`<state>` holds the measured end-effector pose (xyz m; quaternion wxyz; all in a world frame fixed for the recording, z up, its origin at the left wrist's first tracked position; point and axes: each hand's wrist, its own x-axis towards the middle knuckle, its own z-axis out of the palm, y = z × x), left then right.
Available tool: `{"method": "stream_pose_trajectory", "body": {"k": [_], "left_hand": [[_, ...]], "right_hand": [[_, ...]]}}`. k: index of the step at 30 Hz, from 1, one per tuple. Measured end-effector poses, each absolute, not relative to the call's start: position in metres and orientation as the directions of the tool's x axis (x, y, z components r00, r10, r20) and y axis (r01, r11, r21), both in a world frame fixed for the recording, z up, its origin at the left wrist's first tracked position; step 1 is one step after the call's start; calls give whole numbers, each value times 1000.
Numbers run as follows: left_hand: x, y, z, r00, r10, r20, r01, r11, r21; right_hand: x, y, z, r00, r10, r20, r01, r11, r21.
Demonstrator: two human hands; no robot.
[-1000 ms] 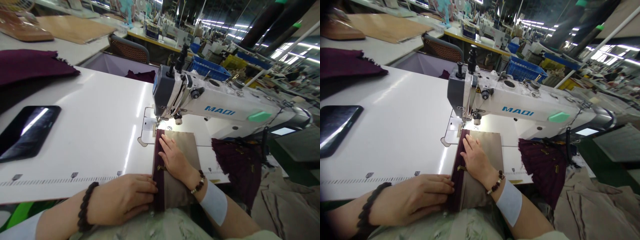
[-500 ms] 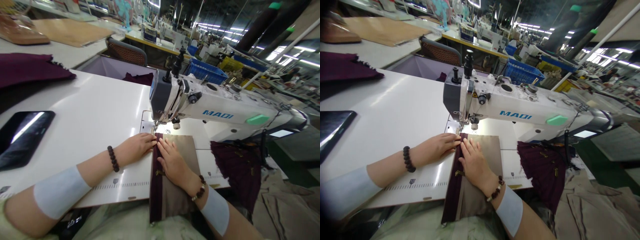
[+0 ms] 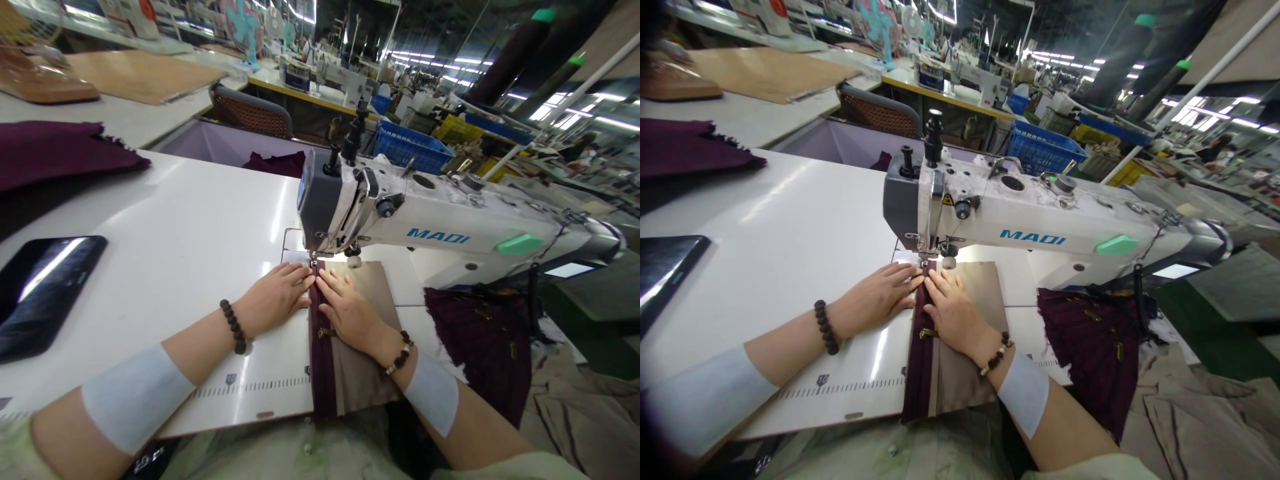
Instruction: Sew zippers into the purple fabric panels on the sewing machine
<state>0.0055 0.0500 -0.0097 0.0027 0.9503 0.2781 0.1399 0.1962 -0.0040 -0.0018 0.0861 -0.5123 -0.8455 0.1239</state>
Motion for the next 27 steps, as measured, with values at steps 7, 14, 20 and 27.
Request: {"method": "stream_pose_trajectory", "body": {"k": [7,14,20,27], "left_hand": [[1,28,5,860,449,244,451,-891,52],[-5,-50,14,896,277,346,277,-959,49],[10,-74,9,794,287,536,281,-955,95],[12,-81,6,761,312,569,241,-950,198]], "right_hand": [[197,-2,-1,-448,893,41,838,435,-329],[197,-3,-2,-429,901,59,839,422,-343],[198,-4,-4,-442,893,84,825,442,-351],[197,-4,-6,-422,897,135,828,442,-347]]}}
